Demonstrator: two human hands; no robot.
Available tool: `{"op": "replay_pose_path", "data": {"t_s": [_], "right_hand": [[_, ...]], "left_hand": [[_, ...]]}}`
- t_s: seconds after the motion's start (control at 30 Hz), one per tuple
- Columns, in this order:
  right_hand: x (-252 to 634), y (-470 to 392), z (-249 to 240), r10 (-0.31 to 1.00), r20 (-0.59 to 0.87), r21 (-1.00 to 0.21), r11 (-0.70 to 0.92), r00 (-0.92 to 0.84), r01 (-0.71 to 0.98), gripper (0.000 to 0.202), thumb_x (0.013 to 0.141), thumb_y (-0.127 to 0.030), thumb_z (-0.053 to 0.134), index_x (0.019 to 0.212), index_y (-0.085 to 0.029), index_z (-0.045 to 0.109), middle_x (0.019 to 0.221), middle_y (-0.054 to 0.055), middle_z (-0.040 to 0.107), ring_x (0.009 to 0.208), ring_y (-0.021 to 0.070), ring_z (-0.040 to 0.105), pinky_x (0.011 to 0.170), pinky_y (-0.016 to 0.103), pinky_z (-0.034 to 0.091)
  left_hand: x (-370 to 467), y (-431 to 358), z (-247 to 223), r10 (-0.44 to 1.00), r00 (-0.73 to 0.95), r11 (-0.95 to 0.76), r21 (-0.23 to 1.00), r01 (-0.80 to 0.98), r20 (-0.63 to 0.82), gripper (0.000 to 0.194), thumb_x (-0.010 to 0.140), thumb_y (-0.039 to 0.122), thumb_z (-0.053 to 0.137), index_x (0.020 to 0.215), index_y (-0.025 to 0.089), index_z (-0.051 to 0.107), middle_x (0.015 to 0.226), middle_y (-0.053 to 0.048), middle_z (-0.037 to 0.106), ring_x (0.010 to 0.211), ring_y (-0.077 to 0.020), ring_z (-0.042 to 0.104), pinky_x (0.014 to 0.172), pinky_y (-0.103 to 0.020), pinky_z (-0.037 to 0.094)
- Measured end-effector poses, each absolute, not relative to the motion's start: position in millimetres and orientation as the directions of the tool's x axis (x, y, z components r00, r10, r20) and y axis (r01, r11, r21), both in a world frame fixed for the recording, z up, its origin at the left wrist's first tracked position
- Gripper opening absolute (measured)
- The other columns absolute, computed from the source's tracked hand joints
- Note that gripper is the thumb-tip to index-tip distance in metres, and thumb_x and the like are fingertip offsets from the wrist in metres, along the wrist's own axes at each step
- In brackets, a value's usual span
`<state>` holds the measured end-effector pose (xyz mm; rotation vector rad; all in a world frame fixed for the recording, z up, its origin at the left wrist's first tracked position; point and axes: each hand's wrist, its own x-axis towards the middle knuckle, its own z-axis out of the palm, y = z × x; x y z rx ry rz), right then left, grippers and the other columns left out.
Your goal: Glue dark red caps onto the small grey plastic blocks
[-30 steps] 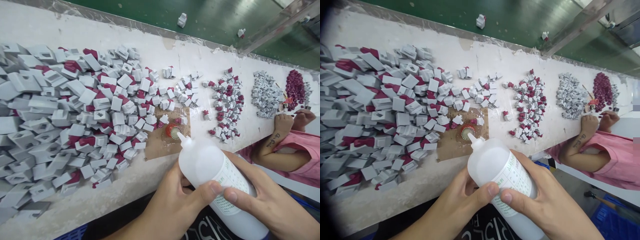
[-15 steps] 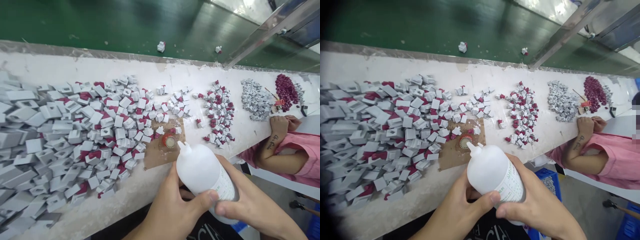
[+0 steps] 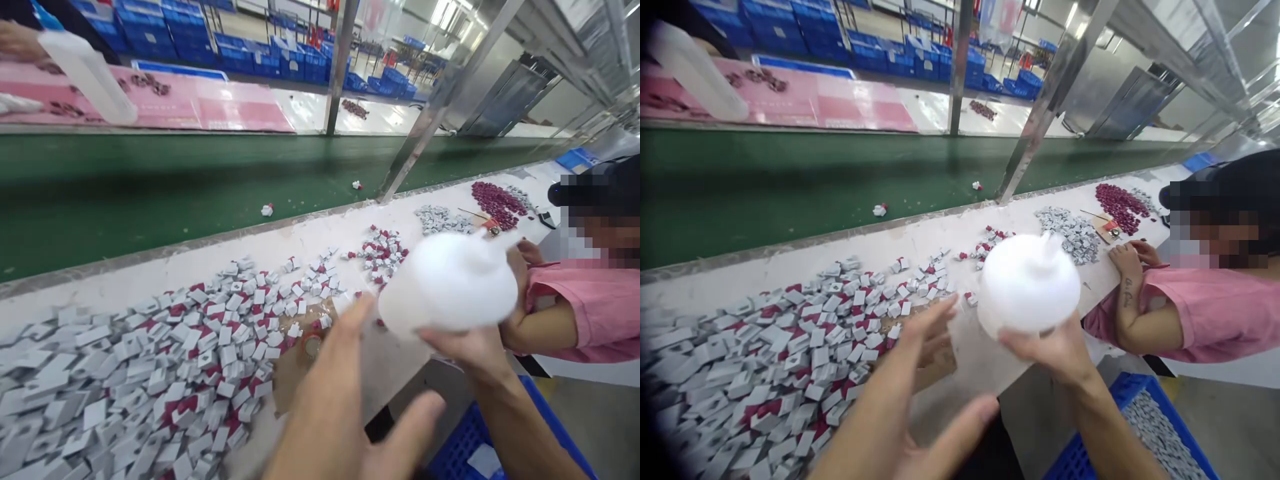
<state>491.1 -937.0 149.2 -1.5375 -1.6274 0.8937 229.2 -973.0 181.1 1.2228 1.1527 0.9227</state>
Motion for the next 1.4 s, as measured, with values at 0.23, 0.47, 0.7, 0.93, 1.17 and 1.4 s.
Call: {"op": "replay_pose_path", "data": {"t_s": [0.23,0.47,0.7,0.93,1.17,1.4], "right_hand": [[508,-766,144,0.816,0.446,-0.895,0.417,0.367,0.159,0.122,0.053,-0.056,0.106,0.16,-0.032,0.052,0.155,0.012,0.071,0.143,0.0363,0.071,0.123,0.057,0.06],[541,-680,105,0.757,0.44,-0.891,0.436,0.484,0.128,0.111,0.041,-0.052,0.104,0.137,-0.034,0.05,0.155,0.008,0.065,0.139,0.0308,0.066,0.122,0.055,0.056],[539,-675,73,0.792,0.367,-0.926,0.362,0.488,0.108,0.102,0.045,-0.044,0.101,0.133,-0.029,0.052,0.15,0.013,0.071,0.138,0.0307,0.07,0.118,0.051,0.061],[543,-688,95,0.831,0.231,-0.972,0.171,0.507,0.163,0.1,0.05,-0.05,0.107,0.133,-0.031,0.055,0.146,0.012,0.075,0.139,0.0359,0.073,0.125,0.059,0.058],[472,-861,133,0.932,0.273,-0.931,0.194,0.239,0.308,0.067,0.081,-0.037,0.105,0.14,-0.038,0.073,0.138,0.013,0.079,0.133,0.0414,0.078,0.12,0.064,0.064],[390,-948,134,0.821,0.433,-0.809,0.536,-0.371,0.241,0.03,0.106,-0.013,0.08,0.13,-0.03,0.085,0.119,0.003,0.089,0.105,0.0204,0.088,0.097,0.026,0.074]], "left_hand": [[157,-839,200,0.989,-0.02,0.095,0.54,0.836,-0.144,0.055,0.11,0.035,0.062,0.162,0.015,0.061,0.168,-0.023,0.063,0.153,-0.0465,0.063,0.126,-0.056,0.052],[106,-747,158,0.944,-0.29,0.33,0.406,0.852,-0.159,0.052,0.109,0.027,0.077,0.159,0.015,0.064,0.162,-0.022,0.065,0.15,-0.0408,0.065,0.122,-0.059,0.057],[97,-716,136,0.933,-0.324,0.359,0.498,0.79,-0.158,0.041,0.111,0.04,0.081,0.146,0.019,0.073,0.154,-0.014,0.072,0.134,-0.033,0.074,0.113,-0.057,0.065],[108,-749,165,0.95,-0.228,0.304,0.783,0.543,-0.211,0.015,0.1,0.028,0.081,0.11,0.018,0.075,0.118,-0.016,0.084,0.112,-0.0331,0.08,0.106,-0.05,0.063],[166,-915,188,0.919,-0.013,0.394,0.918,-0.049,-0.395,0.036,0.09,0.05,0.098,0.1,0.021,0.079,0.097,-0.006,0.081,0.088,-0.0195,0.074,0.081,-0.032,0.057],[216,-978,168,0.86,-0.033,0.417,0.738,-0.53,-0.509,0.061,0.071,0.06,0.113,0.094,0.018,0.074,0.084,-0.002,0.074,0.079,-0.0135,0.066,0.076,-0.027,0.06]]}}
